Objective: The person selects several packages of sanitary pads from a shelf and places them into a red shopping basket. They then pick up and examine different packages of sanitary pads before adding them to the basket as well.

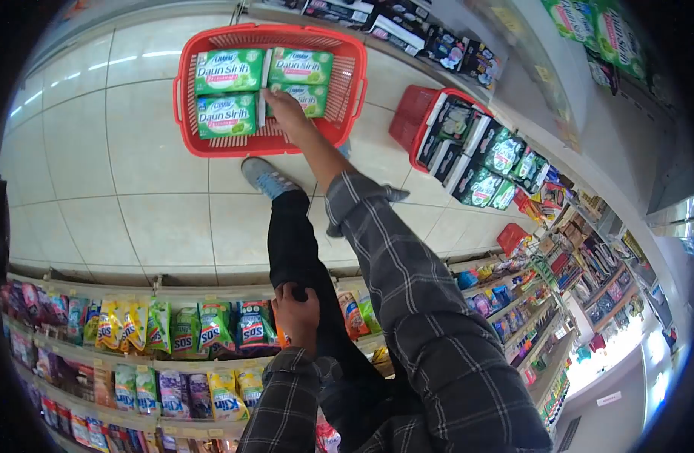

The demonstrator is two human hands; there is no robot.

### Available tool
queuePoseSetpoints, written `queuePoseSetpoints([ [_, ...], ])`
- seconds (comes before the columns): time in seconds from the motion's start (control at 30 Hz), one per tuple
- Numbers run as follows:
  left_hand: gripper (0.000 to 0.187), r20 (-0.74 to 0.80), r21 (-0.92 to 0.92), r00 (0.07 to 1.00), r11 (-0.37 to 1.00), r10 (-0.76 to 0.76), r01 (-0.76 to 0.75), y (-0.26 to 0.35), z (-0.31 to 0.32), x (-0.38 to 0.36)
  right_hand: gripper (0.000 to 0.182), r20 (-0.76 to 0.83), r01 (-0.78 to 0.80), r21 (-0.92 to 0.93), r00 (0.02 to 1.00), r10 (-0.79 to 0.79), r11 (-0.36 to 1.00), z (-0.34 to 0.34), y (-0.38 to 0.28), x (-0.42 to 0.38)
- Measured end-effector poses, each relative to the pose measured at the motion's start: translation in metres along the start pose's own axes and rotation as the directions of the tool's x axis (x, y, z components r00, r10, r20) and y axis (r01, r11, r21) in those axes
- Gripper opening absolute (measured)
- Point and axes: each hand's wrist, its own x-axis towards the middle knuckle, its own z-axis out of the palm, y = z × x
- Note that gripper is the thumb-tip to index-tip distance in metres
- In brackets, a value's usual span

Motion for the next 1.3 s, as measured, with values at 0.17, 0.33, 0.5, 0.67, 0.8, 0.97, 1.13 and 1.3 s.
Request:
queuePoseSetpoints([
  [0.17,0.037,-0.016,-0.004,1.000,1.000,0.011,-0.011,0.005,0.002,-0.004,0.042,-0.058,0.256,-0.214,0.960,-0.274,0.943,-0.054,0.045,-0.021],
  [0.33,0.036,-0.068,-0.037,0.998,0.999,-0.017,0.014,0.018,-0.006,-0.011,0.051,-0.216,0.109,-0.122,0.967,-0.133,0.987,-0.086,0.045,-0.071],
  [0.5,0.037,-0.134,-0.083,0.991,0.996,0.018,-0.029,0.025,0.000,-0.014,0.048,-0.152,0.301,-0.206,0.930,-0.334,0.931,-0.103,-0.020,-0.122],
  [0.67,0.038,-0.133,-0.074,0.991,0.997,0.016,-0.026,0.027,0.001,-0.019,0.002,0.057,0.836,-0.377,0.450,-0.891,0.398,-0.127,-0.164,-0.189],
  [0.8,0.038,-0.177,-0.071,0.984,0.997,0.009,-0.021,0.028,0.003,-0.024,0.029,0.049,0.492,-0.857,-0.223,-0.974,-0.156,-0.156,-0.294,-0.236],
  [0.97,0.040,-0.158,-0.075,0.987,0.997,-0.025,0.014,0.031,0.007,-0.028,0.062,0.259,0.142,-0.924,-0.447,-0.856,-0.354,-0.206,-0.434,-0.246],
  [1.13,0.042,-0.151,-0.082,0.988,0.997,-0.015,0.002,0.028,0.012,-0.028,0.056,0.351,0.025,-0.933,-0.148,-0.925,-0.358,-0.241,-0.450,-0.218],
  [1.3,0.043,-0.179,-0.074,0.984,0.997,-0.011,-0.002,0.024,0.018,-0.028,0.050,0.346,0.293,-0.881,-0.140,-0.928,-0.372,-0.248,-0.451,-0.205],
])
